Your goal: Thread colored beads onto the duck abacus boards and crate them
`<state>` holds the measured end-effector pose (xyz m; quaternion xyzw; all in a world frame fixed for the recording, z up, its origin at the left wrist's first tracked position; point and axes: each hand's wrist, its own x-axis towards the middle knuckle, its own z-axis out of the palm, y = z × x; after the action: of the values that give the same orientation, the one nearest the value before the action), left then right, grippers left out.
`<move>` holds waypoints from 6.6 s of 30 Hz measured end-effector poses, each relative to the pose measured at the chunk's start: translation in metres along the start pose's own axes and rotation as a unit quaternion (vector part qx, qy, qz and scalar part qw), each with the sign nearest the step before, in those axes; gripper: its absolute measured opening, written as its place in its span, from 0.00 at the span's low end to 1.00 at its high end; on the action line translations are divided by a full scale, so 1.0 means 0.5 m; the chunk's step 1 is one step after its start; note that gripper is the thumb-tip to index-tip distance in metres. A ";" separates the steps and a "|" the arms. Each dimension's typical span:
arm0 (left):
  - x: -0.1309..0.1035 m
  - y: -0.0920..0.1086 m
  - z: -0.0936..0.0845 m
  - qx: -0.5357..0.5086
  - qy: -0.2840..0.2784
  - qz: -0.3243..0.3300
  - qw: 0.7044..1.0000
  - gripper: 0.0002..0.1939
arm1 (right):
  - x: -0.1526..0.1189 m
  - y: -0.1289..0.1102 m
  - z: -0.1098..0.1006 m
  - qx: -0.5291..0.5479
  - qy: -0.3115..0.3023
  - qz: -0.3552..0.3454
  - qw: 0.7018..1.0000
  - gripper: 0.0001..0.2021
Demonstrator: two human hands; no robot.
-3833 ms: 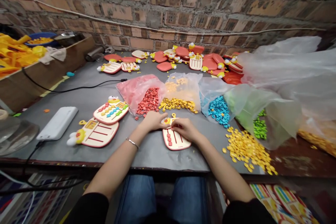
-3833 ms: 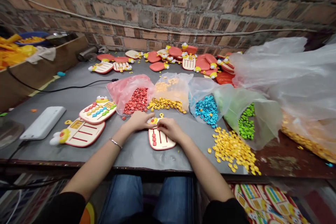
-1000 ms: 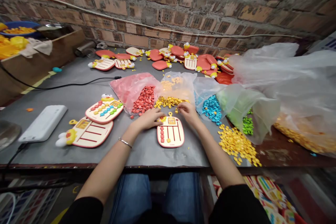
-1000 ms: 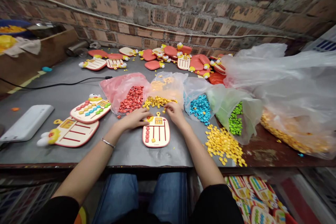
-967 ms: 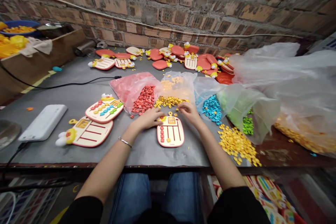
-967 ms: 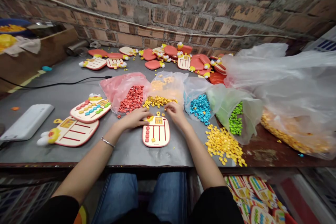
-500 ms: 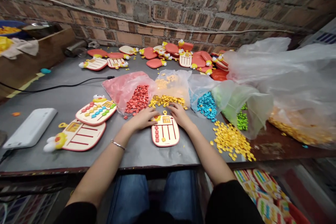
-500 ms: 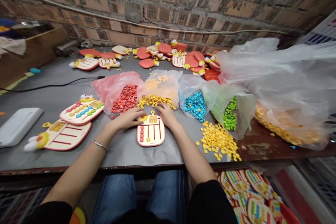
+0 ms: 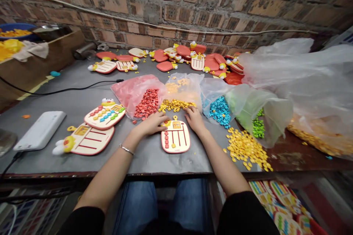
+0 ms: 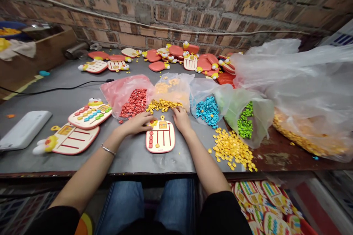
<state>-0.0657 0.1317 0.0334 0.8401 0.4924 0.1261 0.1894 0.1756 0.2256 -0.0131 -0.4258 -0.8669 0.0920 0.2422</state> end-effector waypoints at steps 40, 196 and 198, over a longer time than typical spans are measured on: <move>0.001 0.000 0.002 0.018 -0.007 -0.019 1.000 0.15 | -0.041 -0.100 -0.048 0.337 -0.221 -0.073 0.912 0.14; 0.007 -0.013 0.001 0.002 -0.024 0.002 1.000 0.17 | -0.028 0.092 -0.151 0.012 0.237 0.148 0.960 0.12; 0.005 -0.010 0.000 0.002 -0.022 0.002 1.000 0.16 | -0.028 0.067 -0.163 0.065 0.278 0.097 0.953 0.11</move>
<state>-0.0683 0.1363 0.0313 0.8440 0.4866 0.1074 0.1982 0.2466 0.2315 0.0403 -0.4997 -0.7121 0.0493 0.4907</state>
